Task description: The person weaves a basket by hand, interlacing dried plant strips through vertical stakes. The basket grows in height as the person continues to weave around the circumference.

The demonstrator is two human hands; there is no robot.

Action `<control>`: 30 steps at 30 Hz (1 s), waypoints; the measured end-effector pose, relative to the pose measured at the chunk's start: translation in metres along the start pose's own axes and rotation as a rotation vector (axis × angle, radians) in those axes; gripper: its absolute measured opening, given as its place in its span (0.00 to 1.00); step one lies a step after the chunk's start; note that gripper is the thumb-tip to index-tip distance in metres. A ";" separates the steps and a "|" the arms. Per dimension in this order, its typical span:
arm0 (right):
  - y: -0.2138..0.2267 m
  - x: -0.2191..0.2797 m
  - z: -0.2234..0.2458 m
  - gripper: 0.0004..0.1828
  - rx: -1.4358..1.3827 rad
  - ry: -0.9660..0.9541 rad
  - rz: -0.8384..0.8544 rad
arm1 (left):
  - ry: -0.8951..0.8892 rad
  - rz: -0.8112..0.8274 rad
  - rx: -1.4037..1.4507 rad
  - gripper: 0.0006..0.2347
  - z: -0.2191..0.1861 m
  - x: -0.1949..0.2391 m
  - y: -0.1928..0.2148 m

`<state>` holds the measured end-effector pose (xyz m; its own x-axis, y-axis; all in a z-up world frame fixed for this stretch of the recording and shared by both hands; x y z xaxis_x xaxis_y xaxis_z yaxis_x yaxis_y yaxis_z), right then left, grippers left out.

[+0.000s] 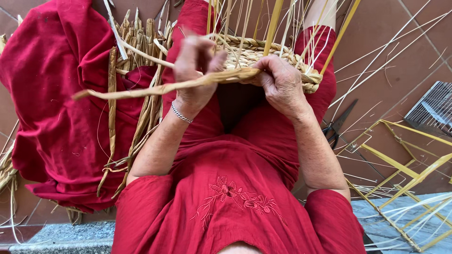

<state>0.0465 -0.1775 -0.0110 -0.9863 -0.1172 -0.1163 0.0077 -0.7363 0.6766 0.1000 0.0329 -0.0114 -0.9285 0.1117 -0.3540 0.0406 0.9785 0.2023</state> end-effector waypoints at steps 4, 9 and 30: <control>-0.003 0.000 0.005 0.08 -0.014 0.001 -0.015 | -0.071 0.169 -0.022 0.13 -0.011 0.003 -0.020; 0.002 -0.001 0.005 0.09 -0.051 0.022 -0.042 | 0.121 0.024 0.503 0.06 0.016 0.002 -0.024; -0.012 -0.005 0.045 0.06 0.291 0.209 -0.184 | -0.135 0.365 -0.507 0.11 0.007 0.022 0.025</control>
<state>0.0441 -0.1382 0.0141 -0.9118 -0.1560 -0.3798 -0.2424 -0.5420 0.8047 0.0833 0.0613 -0.0203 -0.8318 0.4757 -0.2860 0.1352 0.6734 0.7268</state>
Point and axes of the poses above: each hand's wrist, its own x-axis away from the middle knuckle, its own y-axis out of the back of the hand, z = x × y, the point moved 6 cm from there along -x, towards the middle knuckle, and after that the axes turned 9 degrees about x, right-handed, at the moved point
